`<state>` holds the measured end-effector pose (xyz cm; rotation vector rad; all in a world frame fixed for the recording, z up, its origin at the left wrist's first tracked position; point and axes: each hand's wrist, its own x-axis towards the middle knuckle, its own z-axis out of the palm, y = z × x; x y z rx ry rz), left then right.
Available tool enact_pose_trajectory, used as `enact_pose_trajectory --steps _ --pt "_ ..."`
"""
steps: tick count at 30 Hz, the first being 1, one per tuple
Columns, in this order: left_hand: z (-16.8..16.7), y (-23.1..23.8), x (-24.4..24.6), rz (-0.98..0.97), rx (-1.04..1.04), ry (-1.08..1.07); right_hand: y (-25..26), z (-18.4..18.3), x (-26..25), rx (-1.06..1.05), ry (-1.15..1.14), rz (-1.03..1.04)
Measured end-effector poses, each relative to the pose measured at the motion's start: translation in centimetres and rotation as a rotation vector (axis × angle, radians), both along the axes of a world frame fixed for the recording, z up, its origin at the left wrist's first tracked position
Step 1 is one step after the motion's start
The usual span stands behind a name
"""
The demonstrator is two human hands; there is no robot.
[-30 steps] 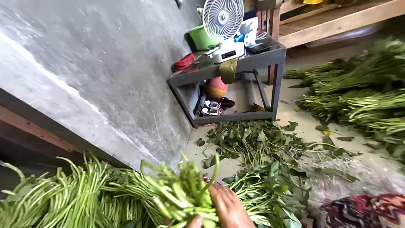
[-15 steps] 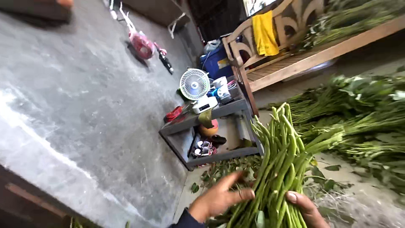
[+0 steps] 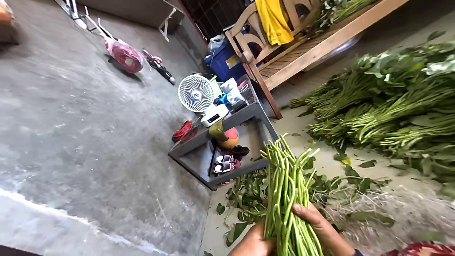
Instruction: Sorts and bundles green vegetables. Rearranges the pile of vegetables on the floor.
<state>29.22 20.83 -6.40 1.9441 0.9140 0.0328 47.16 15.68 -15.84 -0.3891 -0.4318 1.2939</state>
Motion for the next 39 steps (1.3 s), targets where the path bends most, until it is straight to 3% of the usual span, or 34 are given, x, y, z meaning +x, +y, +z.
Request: enact_pose_trajectory --steps 5,8,10,13,15,17,20,22,24,26,29,34,36,39 --pt "0.1 -3.4 2.8 0.178 0.394 0.511 0.9 0.5 -1.7 -0.193 -0.078 -0.128" --pt "-0.3 -3.6 0.9 0.121 0.420 0.244 0.5 0.9 -1.1 -0.209 -0.025 -0.112" --pt "0.1 -3.3 -1.0 -0.007 0.291 -0.003 0.3 1.2 -0.5 -0.196 0.006 -0.092" --pt "0.0 -3.7 -3.2 -0.182 0.223 -0.019 0.2 1.2 0.1 -0.160 -0.016 -0.084" --pt "-0.7 -3.9 -4.5 -0.224 0.207 0.054 -0.3 1.2 0.4 -0.114 -0.175 -0.054" --pt "-0.8 -3.9 -5.1 -0.137 0.163 0.008 -0.5 1.1 0.4 -0.043 -0.415 -0.002" --pt "-0.5 -5.0 -3.8 0.308 0.186 -0.409 -0.6 1.6 -2.2 0.036 -0.704 0.092" --pt "0.1 -5.5 -2.4 0.610 0.222 -0.618 -0.6 1.9 -5.1 0.074 -0.753 0.171" --pt "-0.3 -5.2 -2.5 0.764 0.323 -0.703 -0.5 2.4 -7.4 0.083 -0.735 0.261" --pt "-1.2 -4.5 -4.0 0.807 0.389 -0.730 -0.4 2.8 -9.1 0.077 -0.735 0.309" --pt "-2.0 -3.6 -6.6 0.749 0.280 -0.779 -0.7 3.4 -11.2 0.039 -0.847 0.270" --pt "1.0 -3.0 -10.0 0.462 0.078 -0.646 -1.1 4.5 -14.0 -0.115 -1.033 0.092" --pt "2.1 -3.1 -10.3 0.534 0.034 -0.668 -1.2 4.6 -14.9 -0.106 -1.078 0.057" --pt "1.2 -2.8 -9.0 0.826 0.063 -0.781 -2.0 5.5 -16.8 -0.131 -1.289 -0.083"
